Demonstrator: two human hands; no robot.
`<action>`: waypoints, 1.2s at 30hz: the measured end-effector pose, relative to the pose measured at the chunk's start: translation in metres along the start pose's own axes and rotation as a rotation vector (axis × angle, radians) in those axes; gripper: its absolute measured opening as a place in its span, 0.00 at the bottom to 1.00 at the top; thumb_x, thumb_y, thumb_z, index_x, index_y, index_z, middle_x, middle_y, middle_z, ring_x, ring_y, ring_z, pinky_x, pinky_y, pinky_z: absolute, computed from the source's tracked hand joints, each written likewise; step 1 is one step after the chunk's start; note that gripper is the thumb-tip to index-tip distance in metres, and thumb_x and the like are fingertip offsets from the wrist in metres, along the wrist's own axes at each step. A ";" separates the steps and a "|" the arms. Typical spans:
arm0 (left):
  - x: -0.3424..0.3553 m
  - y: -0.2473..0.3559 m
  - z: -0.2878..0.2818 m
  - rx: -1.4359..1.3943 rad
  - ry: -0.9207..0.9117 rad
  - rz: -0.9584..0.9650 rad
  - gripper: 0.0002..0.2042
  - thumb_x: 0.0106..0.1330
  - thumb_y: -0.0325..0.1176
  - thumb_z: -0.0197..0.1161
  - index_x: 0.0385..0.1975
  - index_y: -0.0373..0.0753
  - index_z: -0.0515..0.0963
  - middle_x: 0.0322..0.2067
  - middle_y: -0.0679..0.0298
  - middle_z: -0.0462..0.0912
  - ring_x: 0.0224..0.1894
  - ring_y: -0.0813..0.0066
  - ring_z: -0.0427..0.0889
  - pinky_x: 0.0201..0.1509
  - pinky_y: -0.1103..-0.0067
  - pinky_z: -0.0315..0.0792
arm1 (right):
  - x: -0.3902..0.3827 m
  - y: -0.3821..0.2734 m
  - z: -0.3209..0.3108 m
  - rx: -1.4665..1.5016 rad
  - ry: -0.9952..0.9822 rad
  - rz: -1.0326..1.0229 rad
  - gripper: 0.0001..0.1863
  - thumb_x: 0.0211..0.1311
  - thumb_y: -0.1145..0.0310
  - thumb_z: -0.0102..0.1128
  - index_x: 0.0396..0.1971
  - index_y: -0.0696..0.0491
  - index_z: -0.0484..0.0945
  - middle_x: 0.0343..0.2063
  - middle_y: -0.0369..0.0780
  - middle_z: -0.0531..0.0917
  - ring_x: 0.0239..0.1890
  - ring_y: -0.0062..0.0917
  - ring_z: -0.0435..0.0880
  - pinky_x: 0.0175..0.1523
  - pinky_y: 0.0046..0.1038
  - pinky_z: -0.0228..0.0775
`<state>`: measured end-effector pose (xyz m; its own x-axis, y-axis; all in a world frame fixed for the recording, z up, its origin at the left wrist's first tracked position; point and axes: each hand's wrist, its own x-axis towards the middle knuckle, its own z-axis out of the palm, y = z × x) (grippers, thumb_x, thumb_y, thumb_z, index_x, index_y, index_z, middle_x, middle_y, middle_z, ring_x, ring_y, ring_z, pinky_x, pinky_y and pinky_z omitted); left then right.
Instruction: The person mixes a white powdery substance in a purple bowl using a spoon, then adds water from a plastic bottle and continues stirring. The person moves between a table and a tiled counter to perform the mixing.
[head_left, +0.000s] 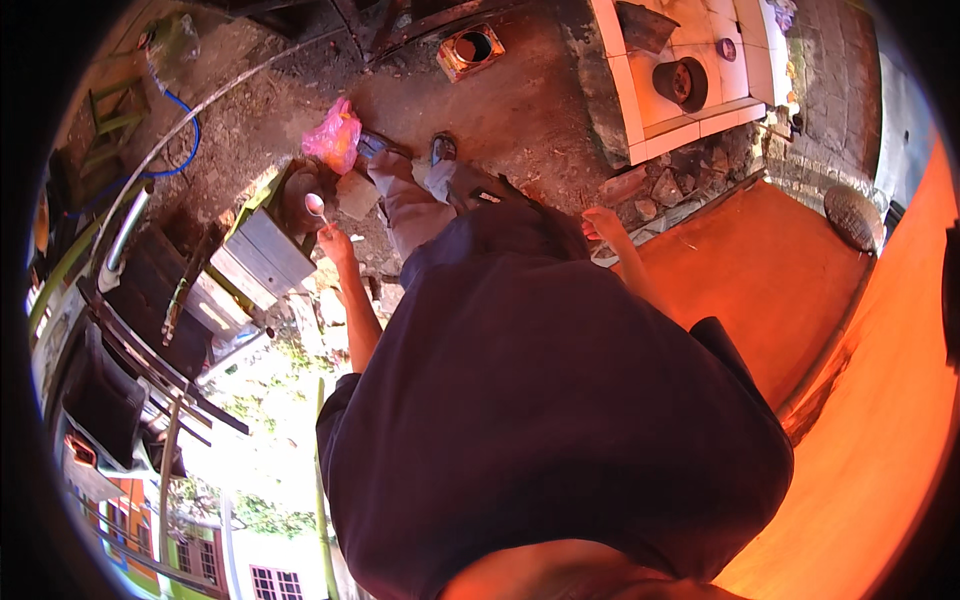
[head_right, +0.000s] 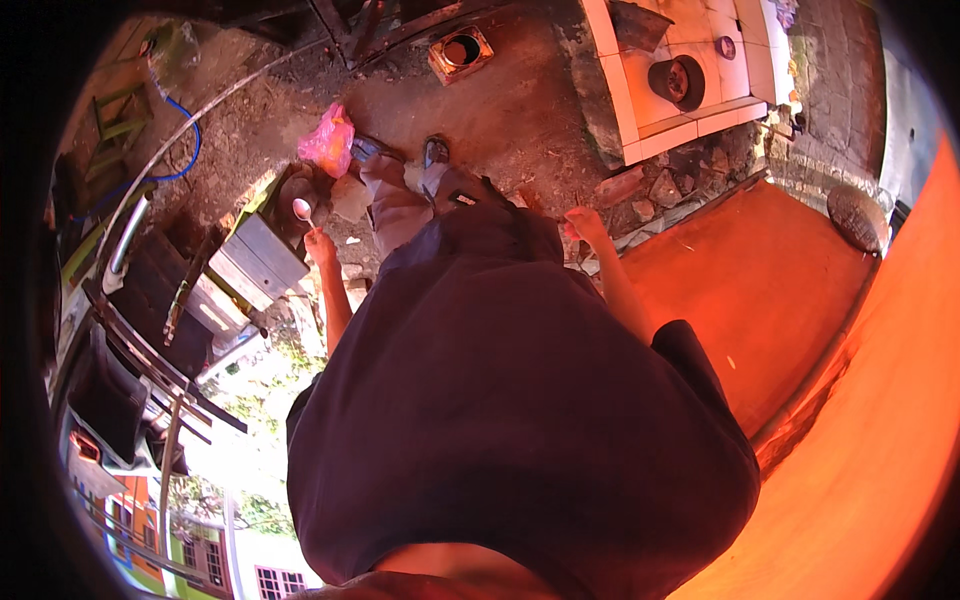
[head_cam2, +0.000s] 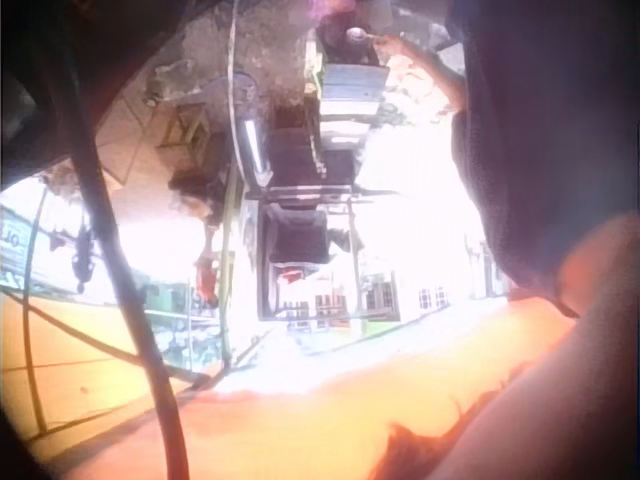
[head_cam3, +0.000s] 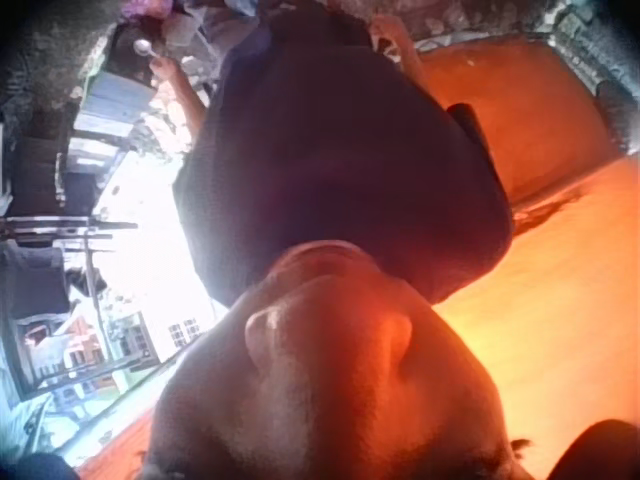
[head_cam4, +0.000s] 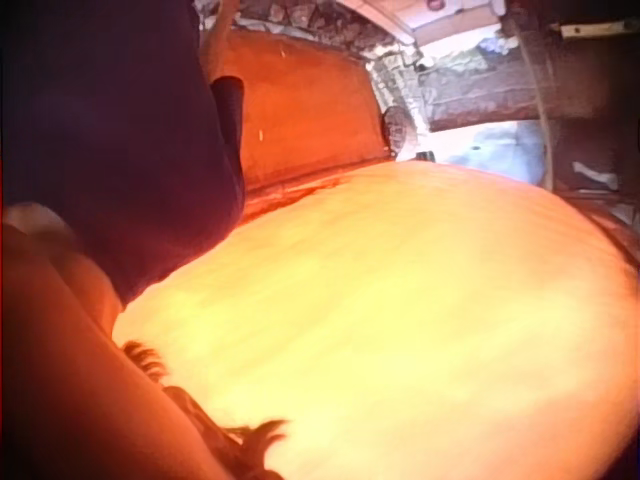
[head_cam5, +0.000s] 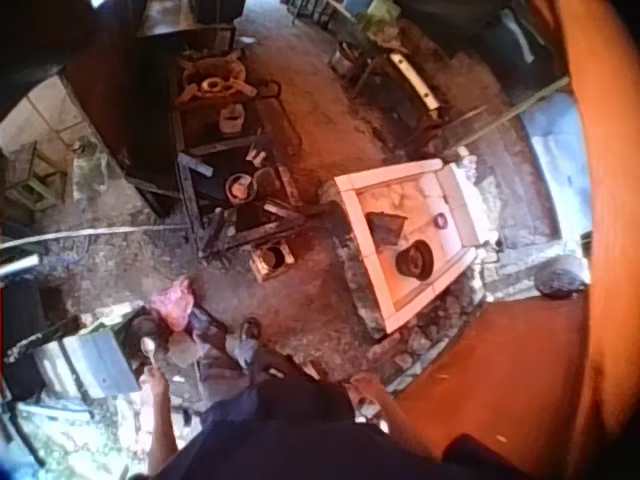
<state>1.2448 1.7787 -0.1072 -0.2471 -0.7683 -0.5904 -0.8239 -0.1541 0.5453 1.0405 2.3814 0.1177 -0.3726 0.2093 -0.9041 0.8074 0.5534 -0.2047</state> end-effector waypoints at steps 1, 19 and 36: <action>-0.010 -0.016 0.005 -0.199 -0.056 -0.082 0.09 0.70 0.33 0.55 0.37 0.34 0.77 0.35 0.49 0.82 0.37 0.52 0.81 0.44 0.60 0.73 | -0.001 0.012 -0.009 -0.018 -0.012 0.042 0.11 0.70 0.63 0.59 0.42 0.54 0.81 0.31 0.39 0.86 0.28 0.24 0.86 0.32 0.30 0.81; -0.104 -0.015 0.011 0.243 0.020 0.000 0.13 0.73 0.40 0.53 0.43 0.36 0.76 0.40 0.49 0.85 0.43 0.50 0.84 0.49 0.59 0.73 | 0.033 0.160 -0.034 0.131 0.053 0.037 0.07 0.68 0.69 0.60 0.38 0.58 0.80 0.22 0.38 0.81 0.21 0.23 0.80 0.24 0.27 0.73; -0.085 0.068 0.071 0.633 -0.350 0.348 0.12 0.68 0.36 0.51 0.39 0.36 0.78 0.41 0.45 0.84 0.45 0.44 0.83 0.50 0.57 0.74 | 0.053 0.199 0.007 0.508 0.184 -0.001 0.05 0.67 0.68 0.59 0.34 0.54 0.78 0.20 0.37 0.78 0.18 0.21 0.77 0.22 0.25 0.71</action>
<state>1.1735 1.8774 -0.0625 -0.6024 -0.4517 -0.6581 -0.7769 0.5212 0.3533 1.1841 2.4970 0.0265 -0.4102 0.3718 -0.8328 0.9098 0.1038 -0.4019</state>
